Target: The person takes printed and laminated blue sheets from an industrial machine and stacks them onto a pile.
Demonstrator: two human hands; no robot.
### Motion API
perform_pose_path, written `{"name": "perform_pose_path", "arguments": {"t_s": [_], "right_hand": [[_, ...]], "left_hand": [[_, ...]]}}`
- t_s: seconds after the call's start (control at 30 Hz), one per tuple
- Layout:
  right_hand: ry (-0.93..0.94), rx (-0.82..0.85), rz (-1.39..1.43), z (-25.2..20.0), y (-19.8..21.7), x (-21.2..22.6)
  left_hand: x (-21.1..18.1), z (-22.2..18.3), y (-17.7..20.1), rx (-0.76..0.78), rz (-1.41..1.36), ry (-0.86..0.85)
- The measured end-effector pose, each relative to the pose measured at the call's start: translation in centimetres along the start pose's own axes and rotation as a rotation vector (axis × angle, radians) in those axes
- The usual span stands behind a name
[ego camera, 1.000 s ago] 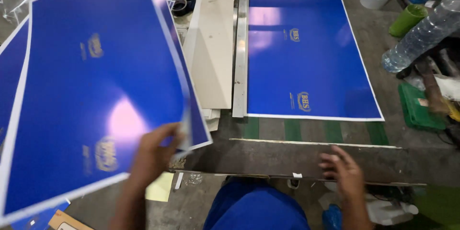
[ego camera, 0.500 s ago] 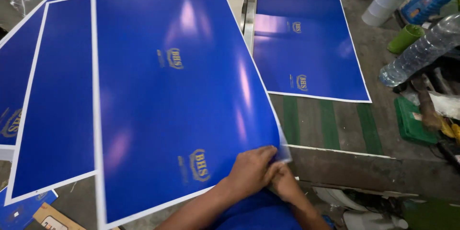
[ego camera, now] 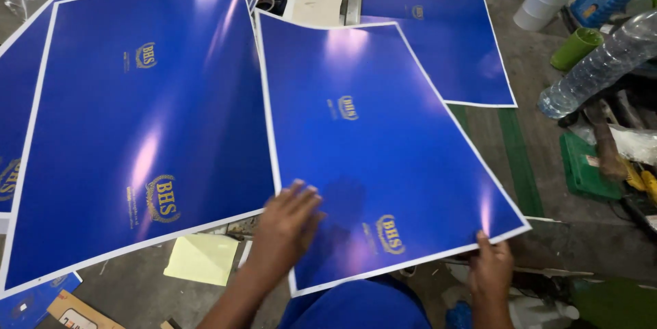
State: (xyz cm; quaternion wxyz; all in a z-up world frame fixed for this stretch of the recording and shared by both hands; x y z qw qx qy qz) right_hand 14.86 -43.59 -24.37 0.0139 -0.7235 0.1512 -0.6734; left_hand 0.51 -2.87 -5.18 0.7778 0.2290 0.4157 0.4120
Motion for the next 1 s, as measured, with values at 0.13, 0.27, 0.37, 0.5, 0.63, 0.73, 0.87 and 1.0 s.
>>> {"name": "perform_pose_path", "arguments": {"t_s": [0.13, 0.27, 0.37, 0.5, 0.63, 0.73, 0.87, 1.0], "right_hand": [[-0.041, -0.204, -0.136, -0.4, 2.8, 3.5], [0.042, -0.317, -0.146, 0.6, 7.7, 3.0], [0.069, -0.306, -0.179, 0.3, 9.1, 4.0], [0.053, -0.280, -0.219, 0.1, 11.6, 3.9], [0.088, -0.228, -0.197, -0.1, 12.9, 3.6], [0.086, -0.219, -0.224, -0.8, 12.6, 4.4], [0.066, -0.248, -0.233, -0.9, 12.7, 3.9], [0.049, -0.272, -0.304, -0.5, 11.8, 3.7]], "left_hand": [[4.2, -1.0, 1.7, 0.179, 0.280, 0.119], [5.2, -2.1, 2.9, 0.356, 0.711, 0.109], [6.7, -2.8, 3.3, 0.417, 0.850, 0.212], [6.5, -2.2, 4.6, 0.194, 0.645, 0.215], [4.9, -0.4, 6.6, -0.085, 0.520, 0.115], [3.6, 1.0, 7.8, -0.206, 0.474, 0.099], [3.0, 1.5, 7.7, -0.252, 0.433, 0.130], [3.3, 1.2, 7.2, -0.257, 0.415, 0.109]]}}
Point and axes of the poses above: each hand's wrist, its own z-axis towards the middle knuckle, its own y-axis out of the back of the hand, x = y × z, the point moved 1 cm from there along z, towards the middle knuckle, and after that the axes turned 5 degrees about -z, right-handed, at the moved point
